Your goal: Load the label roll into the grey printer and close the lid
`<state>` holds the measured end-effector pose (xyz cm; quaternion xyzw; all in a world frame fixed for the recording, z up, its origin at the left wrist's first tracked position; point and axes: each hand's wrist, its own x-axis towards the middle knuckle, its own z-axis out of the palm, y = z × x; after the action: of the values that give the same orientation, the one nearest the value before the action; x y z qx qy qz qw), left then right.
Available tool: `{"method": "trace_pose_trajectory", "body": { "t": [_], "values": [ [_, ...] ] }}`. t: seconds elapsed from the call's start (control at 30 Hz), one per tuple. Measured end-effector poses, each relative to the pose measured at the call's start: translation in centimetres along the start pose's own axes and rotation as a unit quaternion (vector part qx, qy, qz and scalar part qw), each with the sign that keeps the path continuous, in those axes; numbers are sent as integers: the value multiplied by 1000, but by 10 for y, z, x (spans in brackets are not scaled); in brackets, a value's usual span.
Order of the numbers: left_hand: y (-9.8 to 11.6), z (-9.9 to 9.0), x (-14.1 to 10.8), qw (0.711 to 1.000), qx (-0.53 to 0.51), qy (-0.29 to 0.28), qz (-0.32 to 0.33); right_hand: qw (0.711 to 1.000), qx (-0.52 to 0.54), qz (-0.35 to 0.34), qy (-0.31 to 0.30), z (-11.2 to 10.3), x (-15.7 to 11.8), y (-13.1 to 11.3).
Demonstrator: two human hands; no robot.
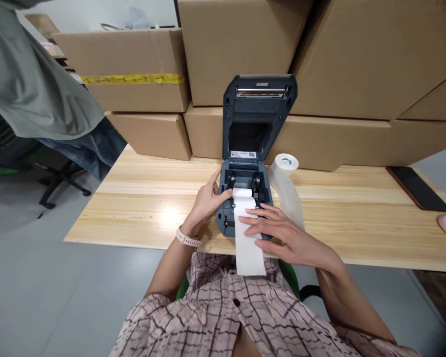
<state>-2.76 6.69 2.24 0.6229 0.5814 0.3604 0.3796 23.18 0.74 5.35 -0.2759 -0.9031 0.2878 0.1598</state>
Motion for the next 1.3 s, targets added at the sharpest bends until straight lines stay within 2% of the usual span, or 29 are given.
{"method": "trace_pose_trajectory", "body": {
  "t": [0.2, 0.37, 0.47, 0.5, 0.53, 0.6, 0.67, 0.7, 0.77, 0.83, 0.9, 1.0, 1.1, 1.2, 1.3],
  "values": [
    [-2, 0, 1, 1000, -6, -2, 3, 1000, 23, -1, -8, -3, 0, 2],
    [-3, 1, 0, 1000, -14, 0, 0, 1000, -6, -6, -22, 2, -3, -2],
    [-2, 1, -2, 1000, -19, 7, 2, 998, -4, -38, -41, -9, -7, -6],
    [-2, 1, -2, 1000, -21, 9, 2, 999, 7, -48, -23, -18, -7, -6],
    [-2, 1, -1, 1000, -24, 12, 2, 998, 20, -56, 20, -29, -5, -5],
    [-3, 1, 0, 999, -32, 14, 2, 981, 26, -57, 183, -58, 6, 2],
    [-3, 2, 1, 999, -37, 15, 1, 925, 4, -46, 377, -92, 29, 19],
    [-2, 2, 0, 999, -38, 16, 1, 895, -4, -46, 443, -110, 45, 31],
    [-2, 2, -4, 999, -40, 20, 0, 879, 39, -13, 474, -142, 82, 58],
    [-1, 2, -14, 999, -46, 21, -1, 886, 99, 61, 450, -165, 119, 82],
    [-1, -1, -27, 998, -62, 21, -11, 897, 143, 93, 408, -174, 144, 93],
    [-1, -11, -50, 993, -106, 45, -37, 895, 148, 68, 415, -157, 146, 80],
    [0, -22, -65, 982, -150, 114, -6, 894, 84, 9, 441, -113, 107, 44],
    [6, -20, -69, 973, -161, 149, 68, 925, 35, -13, 379, -61, 56, 11],
    [14, -5, -65, 977, -167, 103, 87, 953, -43, 2, 300, -15, 20, -2]
  ]
}}
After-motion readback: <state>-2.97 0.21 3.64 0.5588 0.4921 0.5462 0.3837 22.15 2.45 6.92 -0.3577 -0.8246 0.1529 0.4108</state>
